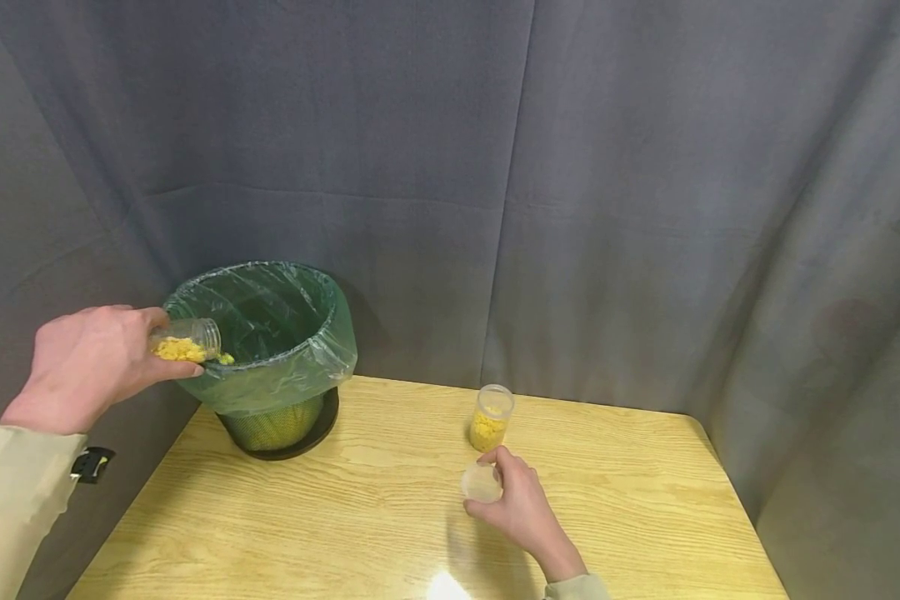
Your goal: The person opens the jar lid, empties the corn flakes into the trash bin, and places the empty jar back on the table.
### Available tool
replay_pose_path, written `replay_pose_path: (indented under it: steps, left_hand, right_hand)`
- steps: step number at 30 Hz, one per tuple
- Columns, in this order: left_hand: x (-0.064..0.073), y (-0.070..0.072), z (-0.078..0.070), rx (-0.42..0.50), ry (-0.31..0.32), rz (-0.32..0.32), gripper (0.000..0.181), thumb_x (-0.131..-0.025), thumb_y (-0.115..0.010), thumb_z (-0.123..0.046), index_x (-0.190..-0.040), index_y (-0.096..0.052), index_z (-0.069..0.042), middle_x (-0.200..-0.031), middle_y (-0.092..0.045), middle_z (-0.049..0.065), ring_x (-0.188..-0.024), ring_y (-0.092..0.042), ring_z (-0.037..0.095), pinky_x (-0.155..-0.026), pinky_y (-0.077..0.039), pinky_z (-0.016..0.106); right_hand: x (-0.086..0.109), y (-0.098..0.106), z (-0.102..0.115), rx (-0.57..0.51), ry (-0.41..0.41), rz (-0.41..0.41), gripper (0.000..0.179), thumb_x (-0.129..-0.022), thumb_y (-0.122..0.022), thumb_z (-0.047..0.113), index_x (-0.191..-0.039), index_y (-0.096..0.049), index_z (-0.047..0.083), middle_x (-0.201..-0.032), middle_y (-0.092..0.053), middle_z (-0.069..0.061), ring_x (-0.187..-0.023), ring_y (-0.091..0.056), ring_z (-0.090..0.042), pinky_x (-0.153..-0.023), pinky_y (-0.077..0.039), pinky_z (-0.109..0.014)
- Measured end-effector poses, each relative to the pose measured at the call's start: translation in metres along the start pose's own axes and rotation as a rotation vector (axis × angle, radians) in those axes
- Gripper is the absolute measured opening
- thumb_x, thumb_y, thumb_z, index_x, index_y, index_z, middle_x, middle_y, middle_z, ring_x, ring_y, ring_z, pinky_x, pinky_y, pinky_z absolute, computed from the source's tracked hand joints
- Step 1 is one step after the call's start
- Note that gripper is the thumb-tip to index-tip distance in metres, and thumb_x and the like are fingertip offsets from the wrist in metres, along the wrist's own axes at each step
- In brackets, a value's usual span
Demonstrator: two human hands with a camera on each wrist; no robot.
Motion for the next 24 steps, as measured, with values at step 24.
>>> replay_pose_path:
  steps: [24]
  left_hand:
    - [-0.0045,0.0011,-0.0015,-0.024,-0.023,0.011,0.063,-0.066,-0.087,-0.058,-0.101,-0.071,-0.009,-0.081,-0.068,0.013,-0.069,-0.062,0.039,-0.043,-0.042,0.050]
  right_hand:
    - [0.0002,0.0003,-0.0008,0.013,0.027,-0.010,0.049,-0.068,-0.088,0.022,-0.108,-0.062,0.009,-0.080,-0.043,0.003,-0.075,-0.043,-0.016,-0.072,-0.035,-0.038]
Point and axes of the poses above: each hand's wrist, its own x-axis away from the middle knuckle, its own y-axis out of the back of the hand, z = x × y, the point moved 7 cm from there along -x, towards the middle knuckle
